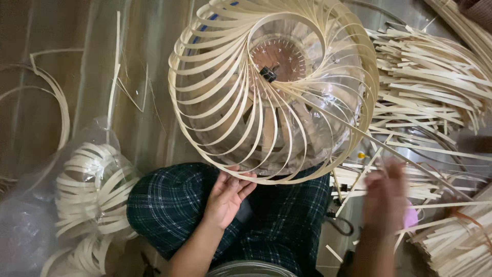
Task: The person weaves thin bamboo strips over a clear plastic dome, securing them with adhesive from a bottle and using metal clips.
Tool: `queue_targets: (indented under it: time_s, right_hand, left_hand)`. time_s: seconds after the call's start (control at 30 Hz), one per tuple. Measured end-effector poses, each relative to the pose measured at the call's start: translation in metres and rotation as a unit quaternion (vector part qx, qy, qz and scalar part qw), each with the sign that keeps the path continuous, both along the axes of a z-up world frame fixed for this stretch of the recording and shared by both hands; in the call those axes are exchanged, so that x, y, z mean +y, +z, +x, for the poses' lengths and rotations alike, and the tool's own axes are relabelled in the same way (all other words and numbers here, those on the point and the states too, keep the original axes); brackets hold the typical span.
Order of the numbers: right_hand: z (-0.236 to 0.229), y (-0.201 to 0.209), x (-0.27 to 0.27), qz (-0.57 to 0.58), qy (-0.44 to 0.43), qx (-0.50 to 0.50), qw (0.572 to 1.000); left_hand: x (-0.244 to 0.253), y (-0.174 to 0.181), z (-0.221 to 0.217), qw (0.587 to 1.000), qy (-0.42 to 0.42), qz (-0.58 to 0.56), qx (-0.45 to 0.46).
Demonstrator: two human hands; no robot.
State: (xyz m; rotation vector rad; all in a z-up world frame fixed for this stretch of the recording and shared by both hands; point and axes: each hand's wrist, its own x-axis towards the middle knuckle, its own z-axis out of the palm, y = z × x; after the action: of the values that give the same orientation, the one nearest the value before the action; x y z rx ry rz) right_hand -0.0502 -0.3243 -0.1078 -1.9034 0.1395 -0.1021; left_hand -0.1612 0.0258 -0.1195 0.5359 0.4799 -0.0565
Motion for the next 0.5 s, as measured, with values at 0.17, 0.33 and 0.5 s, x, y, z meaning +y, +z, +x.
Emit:
queue_targets:
  time_s: [0.17,0.33,0.5]
  right_hand:
    - [0.032,0.039,-0.044,0.555,-0.058,-0.145,0.817]
    - [0.015,0.056,-0.043,-0.108,0.006,-0.319,0.942]
    - [-0.034,0.082,-0.039,0.04,0.07,-0.303,0.95]
  left_hand:
    - [-0.002,0.005,0.001,1.0,-0.001,-0.001,-0.002]
    - [-0.003,0.008,0.002,1.0,0.003,-0.001,-0.01]
    - [-0.005,0.009,0.0,1.0,0.013,0.011,-0.013]
